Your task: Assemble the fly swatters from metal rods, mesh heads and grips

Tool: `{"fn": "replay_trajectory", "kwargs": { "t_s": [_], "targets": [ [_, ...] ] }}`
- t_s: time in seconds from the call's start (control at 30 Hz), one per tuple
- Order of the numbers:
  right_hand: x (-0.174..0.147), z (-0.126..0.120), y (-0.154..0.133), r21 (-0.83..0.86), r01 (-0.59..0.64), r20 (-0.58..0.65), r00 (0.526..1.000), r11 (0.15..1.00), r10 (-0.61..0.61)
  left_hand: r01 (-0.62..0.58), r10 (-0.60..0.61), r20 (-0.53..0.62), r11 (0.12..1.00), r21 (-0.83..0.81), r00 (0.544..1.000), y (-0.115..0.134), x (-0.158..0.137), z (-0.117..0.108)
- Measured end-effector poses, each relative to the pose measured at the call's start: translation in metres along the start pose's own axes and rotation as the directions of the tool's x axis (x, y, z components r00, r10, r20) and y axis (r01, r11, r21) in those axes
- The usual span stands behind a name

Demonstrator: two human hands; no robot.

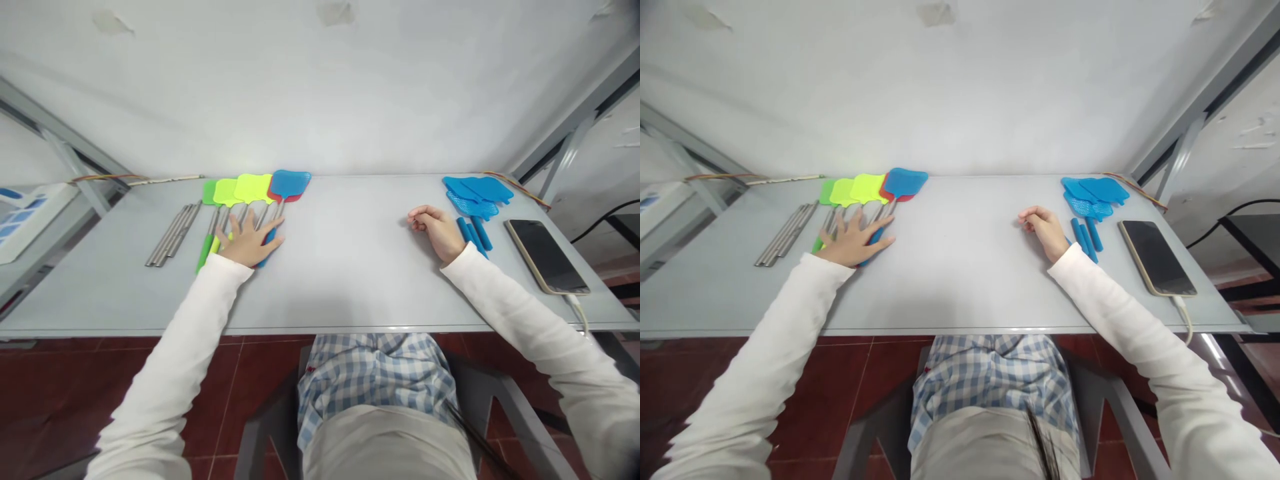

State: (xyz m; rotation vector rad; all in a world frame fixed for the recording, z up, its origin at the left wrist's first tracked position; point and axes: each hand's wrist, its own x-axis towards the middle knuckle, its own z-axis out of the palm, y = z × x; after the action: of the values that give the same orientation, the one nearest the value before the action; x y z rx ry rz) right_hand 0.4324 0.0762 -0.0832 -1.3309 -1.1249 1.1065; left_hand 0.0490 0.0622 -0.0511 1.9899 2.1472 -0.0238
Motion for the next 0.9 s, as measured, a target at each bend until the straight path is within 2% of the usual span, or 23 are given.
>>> {"fn": "replay_trajectory", "kwargs": {
  "t_s": [0.17, 0.33, 0.57, 0.9],
  "targets": [
    [0.0, 0.0, -0.001, -0.014, -0.004, -0.002, 1.0, 1.0, 0.004, 0.108, -0.11, 0.06, 0.994, 0.026, 0.992, -0.025, 0.007, -0.007],
    [-0.001, -0.001, -0.003, -0.049, 0.011, 0.012, 1.0, 0.999, -0.011, 0.122, -0.121, 0.075, 0.992, -0.013, 0.99, -0.031, 0.007, -0.007],
    [-0.002, 0.0, -0.005, -0.042, 0.001, 0.027, 1.0, 0.999, 0.0, 0.204, -0.199, 0.074, 0.976, -0.078, 0.977, -0.042, 0.01, -0.005],
    [-0.003, 0.001, -0.002, -0.134, 0.069, 0.051, 0.997, 0.989, -0.063, 0.093, -0.09, 0.021, 0.983, -0.158, 0.996, -0.052, -0.002, -0.005]
  ]
}}
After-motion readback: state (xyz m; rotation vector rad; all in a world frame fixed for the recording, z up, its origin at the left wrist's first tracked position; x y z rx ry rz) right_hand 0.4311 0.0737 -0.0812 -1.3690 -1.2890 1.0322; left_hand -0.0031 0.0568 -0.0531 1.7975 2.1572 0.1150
